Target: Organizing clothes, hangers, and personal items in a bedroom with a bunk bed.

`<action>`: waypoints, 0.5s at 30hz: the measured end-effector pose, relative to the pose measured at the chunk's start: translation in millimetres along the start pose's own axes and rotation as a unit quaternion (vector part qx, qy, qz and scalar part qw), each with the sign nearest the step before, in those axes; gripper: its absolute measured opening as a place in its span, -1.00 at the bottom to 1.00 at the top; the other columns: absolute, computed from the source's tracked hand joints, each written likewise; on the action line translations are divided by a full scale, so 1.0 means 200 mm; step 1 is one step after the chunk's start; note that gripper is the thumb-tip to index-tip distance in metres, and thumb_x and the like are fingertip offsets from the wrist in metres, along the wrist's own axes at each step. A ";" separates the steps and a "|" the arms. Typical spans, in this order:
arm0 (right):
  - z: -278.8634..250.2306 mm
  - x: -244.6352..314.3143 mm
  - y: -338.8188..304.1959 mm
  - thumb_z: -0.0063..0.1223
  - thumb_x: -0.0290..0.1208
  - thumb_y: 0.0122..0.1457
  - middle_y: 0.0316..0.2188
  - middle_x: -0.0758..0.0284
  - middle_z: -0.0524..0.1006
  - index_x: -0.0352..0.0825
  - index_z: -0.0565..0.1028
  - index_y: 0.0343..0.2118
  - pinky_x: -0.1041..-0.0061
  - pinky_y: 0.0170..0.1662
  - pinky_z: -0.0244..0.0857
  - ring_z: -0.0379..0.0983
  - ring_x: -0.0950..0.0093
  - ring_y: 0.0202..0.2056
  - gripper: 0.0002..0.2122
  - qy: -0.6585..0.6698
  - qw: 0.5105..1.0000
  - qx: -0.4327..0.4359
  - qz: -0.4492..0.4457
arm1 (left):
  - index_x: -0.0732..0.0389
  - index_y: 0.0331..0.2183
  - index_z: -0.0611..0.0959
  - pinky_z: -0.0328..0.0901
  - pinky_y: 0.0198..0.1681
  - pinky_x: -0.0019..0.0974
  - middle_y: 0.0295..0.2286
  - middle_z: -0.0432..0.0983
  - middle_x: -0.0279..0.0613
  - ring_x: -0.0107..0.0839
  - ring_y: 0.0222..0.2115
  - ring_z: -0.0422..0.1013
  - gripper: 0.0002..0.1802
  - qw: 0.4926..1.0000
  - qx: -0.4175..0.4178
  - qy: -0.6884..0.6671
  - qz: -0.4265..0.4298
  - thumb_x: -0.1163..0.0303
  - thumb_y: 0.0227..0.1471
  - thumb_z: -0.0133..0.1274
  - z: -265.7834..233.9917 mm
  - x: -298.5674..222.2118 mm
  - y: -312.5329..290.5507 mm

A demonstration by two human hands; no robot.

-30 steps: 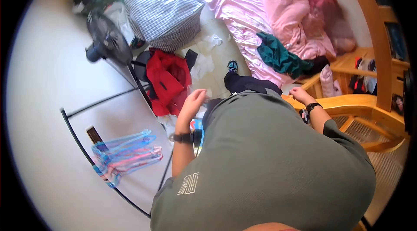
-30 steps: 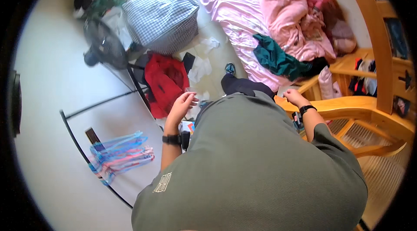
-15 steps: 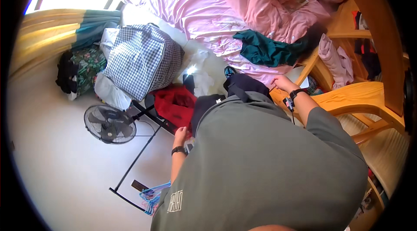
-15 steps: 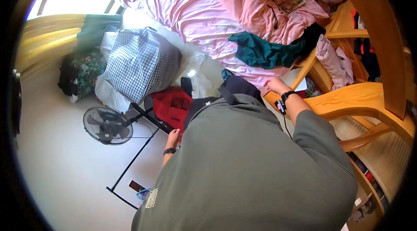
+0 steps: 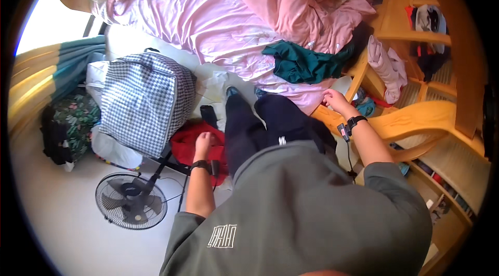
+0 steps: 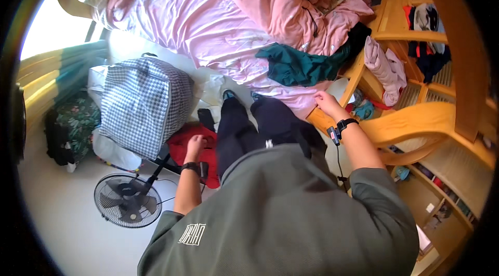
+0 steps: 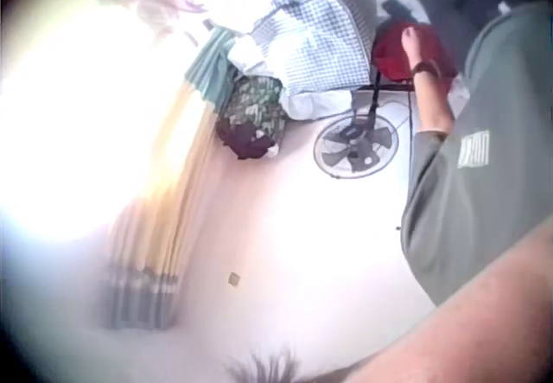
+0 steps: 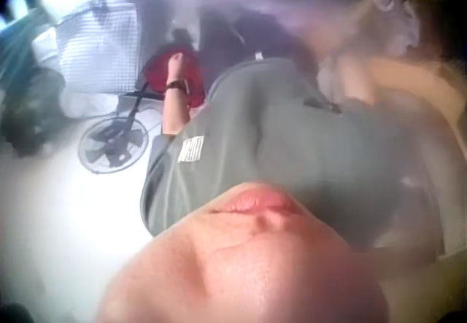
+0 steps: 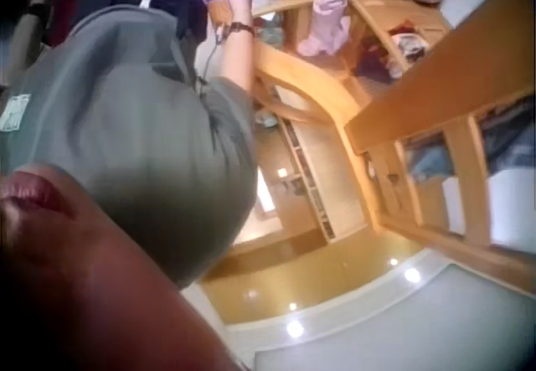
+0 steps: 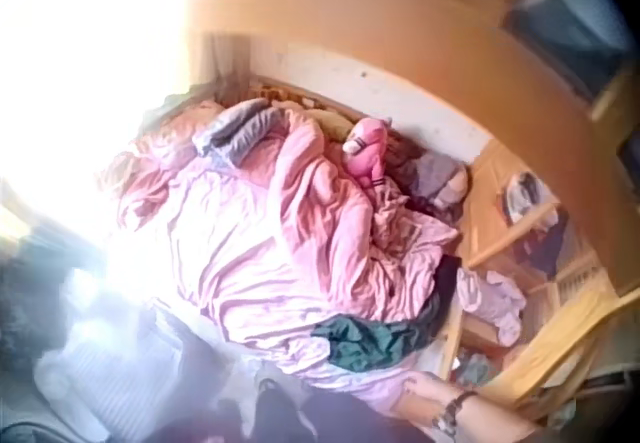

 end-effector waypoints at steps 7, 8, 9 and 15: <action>-0.40 -0.03 1.16 0.10 -0.35 0.25 -0.08 0.07 0.63 -0.35 0.49 0.05 0.34 0.02 0.44 0.60 0.21 -0.07 -0.66 -0.180 0.938 -0.292 -0.052 | 0.30 -0.09 0.64 0.44 -0.31 -0.26 -0.31 0.65 -0.07 -0.30 -0.41 0.55 -0.65 0.999 0.005 0.052 0.003 0.23 0.34 -0.03 0.18 -0.16 -0.09; -0.50 -0.01 1.32 0.13 -0.30 0.23 -0.08 0.06 0.62 -0.35 0.49 0.05 0.31 0.04 0.43 0.59 0.20 -0.07 -0.64 -0.152 0.924 -0.344 -0.066 | 0.33 -0.09 0.64 0.44 -0.16 -0.05 -0.23 0.63 0.16 0.04 -0.24 0.58 -0.62 0.955 -0.011 0.287 0.079 0.20 0.31 -0.02 0.14 -0.01 -0.09; -0.71 0.02 1.45 0.13 -0.26 0.19 -0.06 -0.03 0.60 -0.34 0.46 0.10 0.16 0.09 0.40 0.53 0.01 0.00 -0.56 -0.171 0.900 -0.399 -0.039 | 0.28 -0.10 0.65 0.39 -0.04 0.09 -0.19 0.61 0.22 0.19 -0.11 0.52 -0.65 0.931 0.037 0.357 0.061 0.22 0.30 -0.03 0.18 0.07 -0.08; -0.76 0.26 1.76 0.07 -0.15 0.19 -0.18 -0.17 0.61 -0.48 0.53 -0.07 0.06 -0.08 0.49 0.56 -0.10 -0.09 -0.56 -0.229 0.824 -0.518 0.039 | 0.28 -0.11 0.67 0.47 -0.18 -0.13 -0.34 0.68 0.02 -0.12 -0.28 0.64 -0.69 0.953 0.048 0.265 -0.142 0.30 0.30 -0.06 0.07 0.24 -0.26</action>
Point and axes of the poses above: each hand's wrist, its own y-axis towards the middle knuckle, its own z-axis out of the palm, x = y × z, the point moved 2 cm from there along y, towards the middle knuckle
